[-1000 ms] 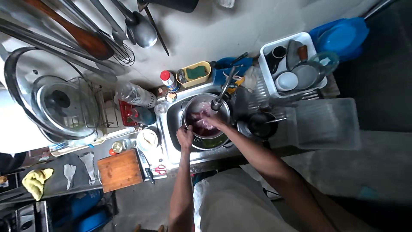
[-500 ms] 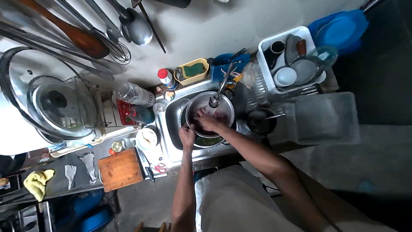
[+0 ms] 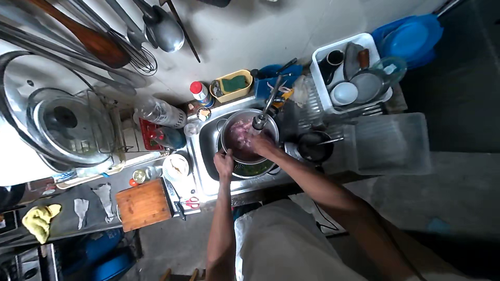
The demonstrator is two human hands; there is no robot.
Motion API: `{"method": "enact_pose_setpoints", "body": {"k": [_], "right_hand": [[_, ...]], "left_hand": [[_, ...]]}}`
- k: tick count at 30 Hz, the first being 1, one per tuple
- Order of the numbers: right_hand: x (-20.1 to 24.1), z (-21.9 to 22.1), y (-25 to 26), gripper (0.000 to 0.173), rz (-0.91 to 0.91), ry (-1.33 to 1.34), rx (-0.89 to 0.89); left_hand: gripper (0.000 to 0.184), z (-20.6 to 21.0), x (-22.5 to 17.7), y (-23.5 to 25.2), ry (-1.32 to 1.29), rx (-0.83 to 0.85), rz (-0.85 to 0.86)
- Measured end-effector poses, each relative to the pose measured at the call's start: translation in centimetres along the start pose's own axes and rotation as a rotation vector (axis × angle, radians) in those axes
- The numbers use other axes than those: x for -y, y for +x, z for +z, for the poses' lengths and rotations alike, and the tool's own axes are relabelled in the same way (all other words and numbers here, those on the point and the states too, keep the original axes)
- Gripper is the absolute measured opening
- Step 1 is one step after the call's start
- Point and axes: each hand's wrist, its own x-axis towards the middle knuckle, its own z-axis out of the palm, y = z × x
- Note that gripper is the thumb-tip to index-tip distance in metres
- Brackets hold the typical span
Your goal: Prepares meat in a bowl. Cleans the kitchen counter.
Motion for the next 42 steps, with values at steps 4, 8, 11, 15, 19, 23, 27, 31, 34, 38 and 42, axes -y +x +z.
{"method": "enact_pose_setpoints", "body": {"k": [4,8,11,15,19,23,27,31,34,38,42], "right_hand": [[-2.2,-2.1,-1.8,0.023,-0.070,0.329,-0.126],[-3.2,-3.5,-3.3,0.020,0.128,0.623,-0.127],[-4.0,-3.1,-3.4,0.021,0.150,0.851,-0.174],[-3.7,-2.9,-2.6,0.024,0.175,1.156,-0.225],[-4.2,-4.4,-1.6,0.027,0.197,1.215,-0.310],[-6.3,-6.7,-0.1,0.034,0.452,1.243,-0.455],[-9.5,-7.9,2.0,0.039,0.683,1.265,-0.386],[-11.1,-8.2,3.5,0.040,0.782,1.308,-0.238],[-11.4,-8.2,4.2,0.040,0.799,1.305,-0.208],[-11.9,-7.7,5.0,0.043,0.793,1.345,-0.169],[-12.7,-7.5,5.9,0.038,0.763,1.362,-0.103]], "left_hand": [[0.022,0.0,0.1,0.3,0.001,-0.035,-0.007],[0.020,0.0,0.7,0.3,0.000,-0.049,-0.018],[0.019,0.3,0.8,0.4,-0.023,-0.051,-0.012],[0.020,1.0,0.8,0.4,-0.046,-0.048,-0.041],[0.019,1.5,0.8,0.4,-0.064,-0.038,-0.015],[0.019,1.6,0.8,0.3,-0.086,-0.039,-0.014],[0.020,1.5,0.8,0.2,-0.078,-0.039,0.003],[0.019,1.5,1.1,0.1,-0.096,-0.045,0.015],[0.018,1.4,1.3,0.0,-0.109,-0.047,0.010],[0.019,1.2,1.4,0.0,-0.118,-0.048,0.013],[0.019,1.3,1.6,0.1,-0.121,-0.050,0.005]]}}
